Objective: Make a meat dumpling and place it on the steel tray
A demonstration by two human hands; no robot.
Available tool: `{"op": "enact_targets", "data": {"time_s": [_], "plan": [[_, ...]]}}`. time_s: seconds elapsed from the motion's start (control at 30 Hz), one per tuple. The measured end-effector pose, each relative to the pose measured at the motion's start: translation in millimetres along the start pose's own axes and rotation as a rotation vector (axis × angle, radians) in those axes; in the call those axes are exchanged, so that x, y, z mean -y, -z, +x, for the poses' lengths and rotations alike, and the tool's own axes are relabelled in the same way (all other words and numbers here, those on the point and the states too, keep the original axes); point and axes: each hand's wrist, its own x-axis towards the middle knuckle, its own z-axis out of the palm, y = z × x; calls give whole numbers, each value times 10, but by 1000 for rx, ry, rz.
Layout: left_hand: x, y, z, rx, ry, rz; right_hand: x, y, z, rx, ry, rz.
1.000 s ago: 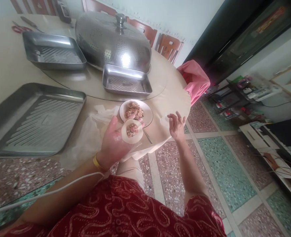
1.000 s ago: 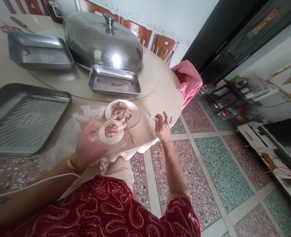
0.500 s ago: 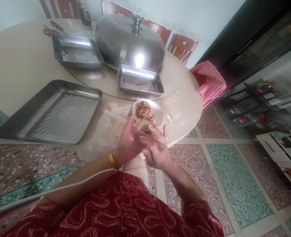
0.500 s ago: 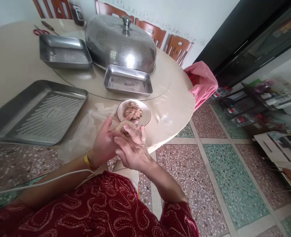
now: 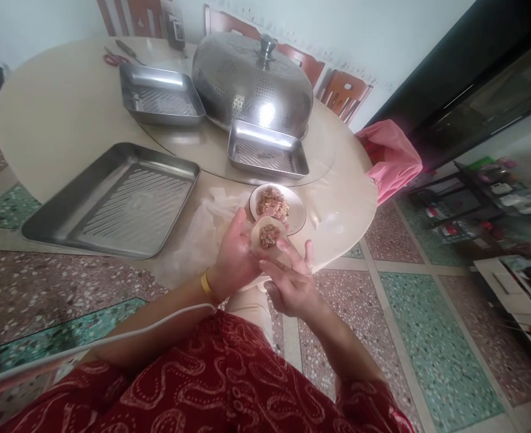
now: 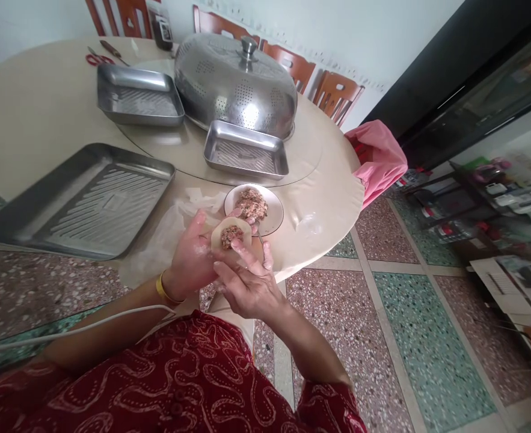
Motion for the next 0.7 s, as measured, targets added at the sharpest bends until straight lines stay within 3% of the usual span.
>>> {"op": "enact_targets", "data": {"time_s": [0.17, 0.3, 0.5, 0.7], "plan": [[-41, 15, -35, 19, 0, 10, -76, 34, -110, 23, 52, 1], [-72, 20, -54, 47, -42, 39, -132, 71, -282, -12, 8, -14], [-38, -18, -48, 9, 41, 71, -172, 14, -317, 15, 3, -2], [-34, -15, -57, -7, 10, 57, -196, 24, -374, -73, 0, 32]]}}
